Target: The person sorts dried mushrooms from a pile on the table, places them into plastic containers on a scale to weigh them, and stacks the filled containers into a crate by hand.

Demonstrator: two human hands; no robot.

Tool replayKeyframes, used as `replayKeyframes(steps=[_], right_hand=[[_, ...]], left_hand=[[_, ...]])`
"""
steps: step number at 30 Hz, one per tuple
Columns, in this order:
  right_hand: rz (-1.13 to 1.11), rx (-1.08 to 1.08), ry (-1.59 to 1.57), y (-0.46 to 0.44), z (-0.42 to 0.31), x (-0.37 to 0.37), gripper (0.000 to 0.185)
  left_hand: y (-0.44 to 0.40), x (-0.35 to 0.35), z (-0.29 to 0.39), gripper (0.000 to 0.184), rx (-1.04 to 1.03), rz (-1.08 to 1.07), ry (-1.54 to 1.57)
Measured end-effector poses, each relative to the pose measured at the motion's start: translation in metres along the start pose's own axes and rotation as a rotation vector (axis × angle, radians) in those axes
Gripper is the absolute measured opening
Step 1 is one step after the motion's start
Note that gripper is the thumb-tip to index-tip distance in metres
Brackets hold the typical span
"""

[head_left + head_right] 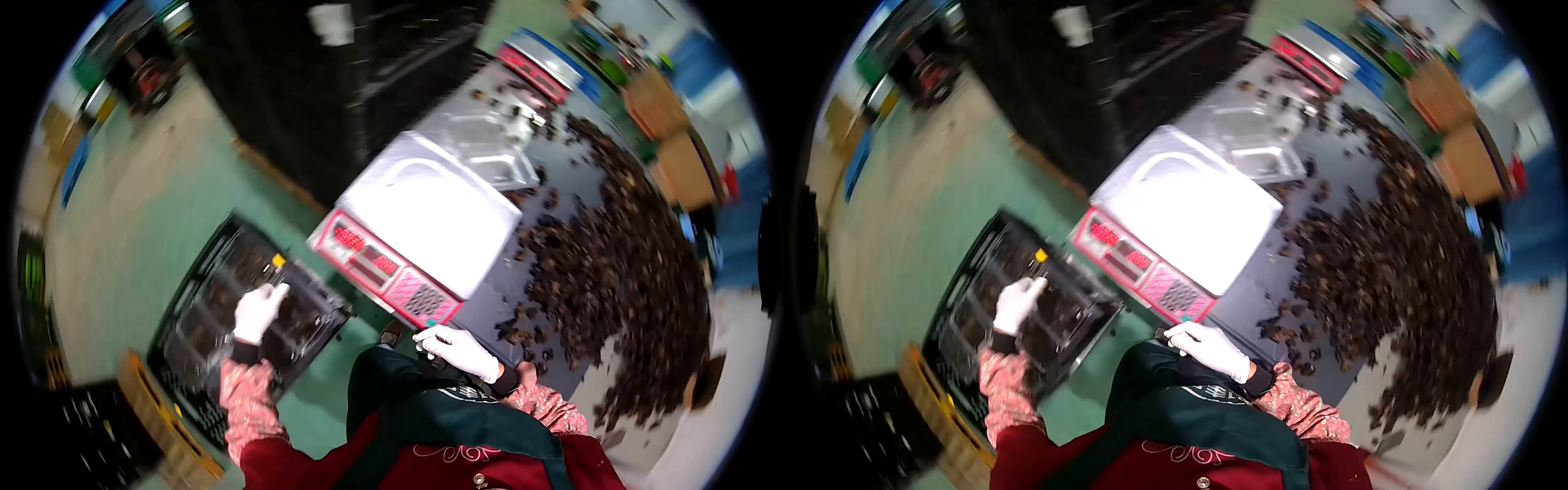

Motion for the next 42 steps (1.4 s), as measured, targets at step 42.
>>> replayKeyframes(steps=[42], right_hand=[[1.146,-0.186,-0.504,0.213,0.201,0.12,0.023]], left_hand=[[-0.158,-0.216,0.545,0.016,-1.498,0.191,-0.432]])
Point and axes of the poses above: each hand's wrist, its own y-axis away from the middle knuckle, its own x-axis out of the back of the hand, z = x × y, the point moved 10 cm from there along -y, towards the middle knuckle, and after that the axes turned 5 degrees about y, right-handed, at the moved point
